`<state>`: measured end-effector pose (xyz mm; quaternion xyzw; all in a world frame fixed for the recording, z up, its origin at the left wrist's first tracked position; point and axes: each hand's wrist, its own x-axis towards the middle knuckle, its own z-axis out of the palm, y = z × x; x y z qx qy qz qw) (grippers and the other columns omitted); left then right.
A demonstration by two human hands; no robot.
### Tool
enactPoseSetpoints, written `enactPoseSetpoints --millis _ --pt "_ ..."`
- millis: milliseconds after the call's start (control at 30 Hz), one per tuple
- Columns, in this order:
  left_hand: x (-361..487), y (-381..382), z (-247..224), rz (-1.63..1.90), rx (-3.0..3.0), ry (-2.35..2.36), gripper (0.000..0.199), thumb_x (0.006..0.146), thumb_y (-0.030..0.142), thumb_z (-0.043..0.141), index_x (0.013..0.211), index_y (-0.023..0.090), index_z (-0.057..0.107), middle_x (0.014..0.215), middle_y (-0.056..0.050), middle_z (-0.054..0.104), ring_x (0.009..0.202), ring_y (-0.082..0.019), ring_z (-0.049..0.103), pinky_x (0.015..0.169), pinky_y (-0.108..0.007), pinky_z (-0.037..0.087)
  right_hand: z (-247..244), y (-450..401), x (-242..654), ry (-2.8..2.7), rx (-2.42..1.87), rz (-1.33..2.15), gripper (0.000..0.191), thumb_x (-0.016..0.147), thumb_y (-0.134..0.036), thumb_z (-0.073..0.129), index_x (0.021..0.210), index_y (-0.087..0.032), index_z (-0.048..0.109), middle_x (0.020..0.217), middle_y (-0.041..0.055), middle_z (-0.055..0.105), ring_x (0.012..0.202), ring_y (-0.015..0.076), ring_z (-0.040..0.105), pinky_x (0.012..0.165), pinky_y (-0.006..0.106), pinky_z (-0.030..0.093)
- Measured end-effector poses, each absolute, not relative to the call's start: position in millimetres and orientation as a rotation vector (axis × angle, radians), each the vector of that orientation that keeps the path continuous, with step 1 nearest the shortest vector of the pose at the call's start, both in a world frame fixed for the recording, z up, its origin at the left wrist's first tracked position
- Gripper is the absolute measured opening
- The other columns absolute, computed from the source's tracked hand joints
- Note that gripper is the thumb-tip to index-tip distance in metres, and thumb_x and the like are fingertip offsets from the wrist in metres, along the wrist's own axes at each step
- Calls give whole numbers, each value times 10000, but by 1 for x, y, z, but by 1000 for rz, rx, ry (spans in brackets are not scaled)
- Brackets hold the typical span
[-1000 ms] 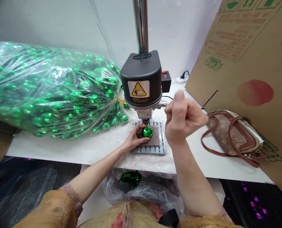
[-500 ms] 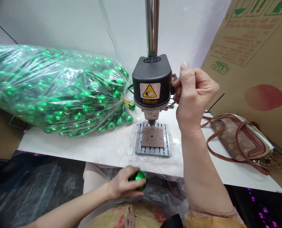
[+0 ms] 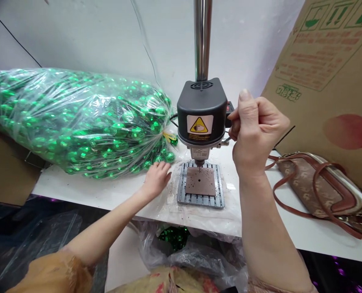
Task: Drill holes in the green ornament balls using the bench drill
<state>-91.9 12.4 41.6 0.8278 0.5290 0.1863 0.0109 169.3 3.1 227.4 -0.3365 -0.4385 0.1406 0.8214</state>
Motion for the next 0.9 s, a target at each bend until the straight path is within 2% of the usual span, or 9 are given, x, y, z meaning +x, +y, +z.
enactPoseSetpoints --millis 100,233,400,467,533,633,733,833,900 --pt "-83 60 53 289 2535 1936 299 910 193 671 1208 178 678 1213 -201 712 1258 -409 602 1036 -558 535 227 3 171 -934 -710 305 353 857 -352 702 558 -210 581 407 -88 382 339 45 314 369 279 205" --pt "-81 88 49 249 2593 1970 487 938 99 530 1412 185 600 1446 -207 635 1452 -420 484 1140 -618 438 226 2 171 -939 -708 310 348 871 -340 689 570 -208 576 409 -86 394 342 42 308 363 277 194" --pt "-90 92 50 202 2602 1922 343 960 64 423 1057 204 721 1145 -175 737 1236 -347 621 1060 -513 492 225 2 169 -944 -706 292 342 890 -315 654 576 -205 574 416 -88 391 345 30 311 371 266 204" --pt "-89 89 53 222 2646 1860 278 931 78 488 1013 210 718 1193 -175 724 1280 -351 604 1082 -516 482 224 2 170 -946 -701 286 344 893 -316 660 578 -203 578 417 -88 388 345 32 313 376 269 212" --pt "-84 88 55 291 2773 1677 261 857 103 603 1071 206 713 1392 -185 653 1456 -392 488 1198 -582 391 224 2 170 -960 -694 281 346 894 -323 672 582 -204 582 423 -86 398 350 38 326 381 273 226" --pt "-76 99 59 326 2913 1360 486 765 87 669 1239 194 672 1578 -184 526 1623 -421 263 1313 -670 167 223 2 171 -974 -680 270 347 896 -324 672 584 -206 579 434 -87 409 354 31 328 375 265 217" --pt "-73 118 62 204 2861 1428 471 795 4 586 1218 190 678 1354 -176 675 1555 -384 396 1311 -683 147 223 2 170 -966 -681 264 340 901 -303 659 586 -203 580 435 -88 407 353 24 320 365 261 212" --pt "-81 128 63 228 2835 1452 309 851 -22 561 993 210 709 1034 -117 724 1271 -324 614 1316 -609 207 223 2 170 -965 -676 272 338 898 -293 667 582 -201 587 429 -85 409 351 32 327 360 273 214" --pt "-88 125 62 268 2843 1370 187 881 40 644 893 219 696 920 -80 696 1090 -287 653 1301 -573 258 223 1 170 -964 -666 280 337 898 -291 669 583 -201 587 425 -85 409 346 33 322 353 276 203"
